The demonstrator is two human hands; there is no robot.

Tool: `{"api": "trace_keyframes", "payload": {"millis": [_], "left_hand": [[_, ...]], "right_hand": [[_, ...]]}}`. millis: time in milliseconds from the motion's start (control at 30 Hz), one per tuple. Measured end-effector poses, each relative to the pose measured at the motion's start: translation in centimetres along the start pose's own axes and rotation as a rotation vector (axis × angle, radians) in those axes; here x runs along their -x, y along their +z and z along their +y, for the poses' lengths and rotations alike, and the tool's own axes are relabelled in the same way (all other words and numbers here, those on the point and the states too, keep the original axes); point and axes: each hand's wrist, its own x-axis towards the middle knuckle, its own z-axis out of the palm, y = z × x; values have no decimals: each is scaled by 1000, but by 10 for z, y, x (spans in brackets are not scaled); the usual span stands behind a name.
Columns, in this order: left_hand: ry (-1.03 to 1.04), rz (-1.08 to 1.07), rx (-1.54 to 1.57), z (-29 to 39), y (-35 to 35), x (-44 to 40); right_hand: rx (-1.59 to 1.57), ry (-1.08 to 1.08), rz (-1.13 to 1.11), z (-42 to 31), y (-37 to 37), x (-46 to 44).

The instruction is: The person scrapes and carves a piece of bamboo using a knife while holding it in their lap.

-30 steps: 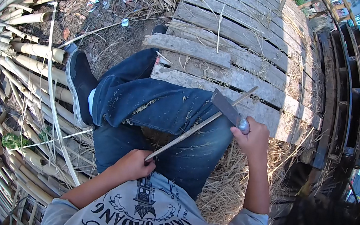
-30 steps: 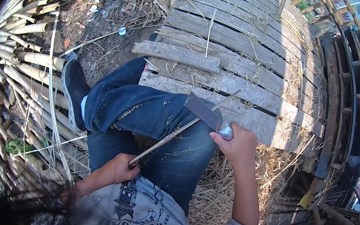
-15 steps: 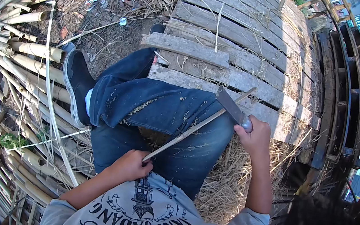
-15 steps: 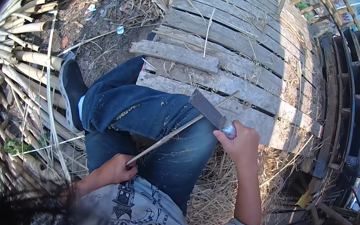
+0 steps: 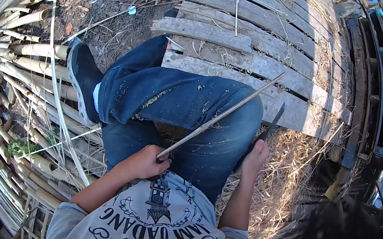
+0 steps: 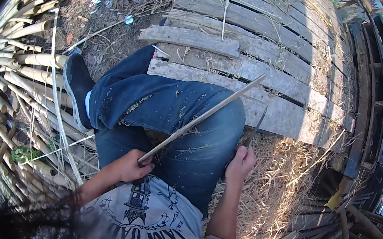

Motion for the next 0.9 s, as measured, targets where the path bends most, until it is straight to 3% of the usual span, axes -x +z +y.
{"api": "trace_keyframes", "payload": {"millis": [67, 133, 267, 400, 600, 700, 833, 900], "left_hand": [[-7, -37, -5, -3, -1, -2], [-27, -82, 70, -1, -4, -3], [-25, -132, 63, -4, -6, -6], [-41, -111, 66, -3, -4, -5], [-24, -107, 54, 0, -4, -5], [-22, -109, 65, -6, -3, -4], [-22, -108, 67, -7, -3, -4], [-7, -88, 73, -8, -4, -5]], "right_hand": [[-122, 80, -84, -28, -8, -3], [101, -279, -215, -34, -11, -12], [326, -363, -356, -52, -17, -26], [340, -341, -374, -60, -18, -26], [597, -513, -399, -88, -16, -21], [634, -362, -234, -81, -21, -56], [781, -626, -501, -106, -19, -47], [794, -589, -449, -107, -19, -60]]}}
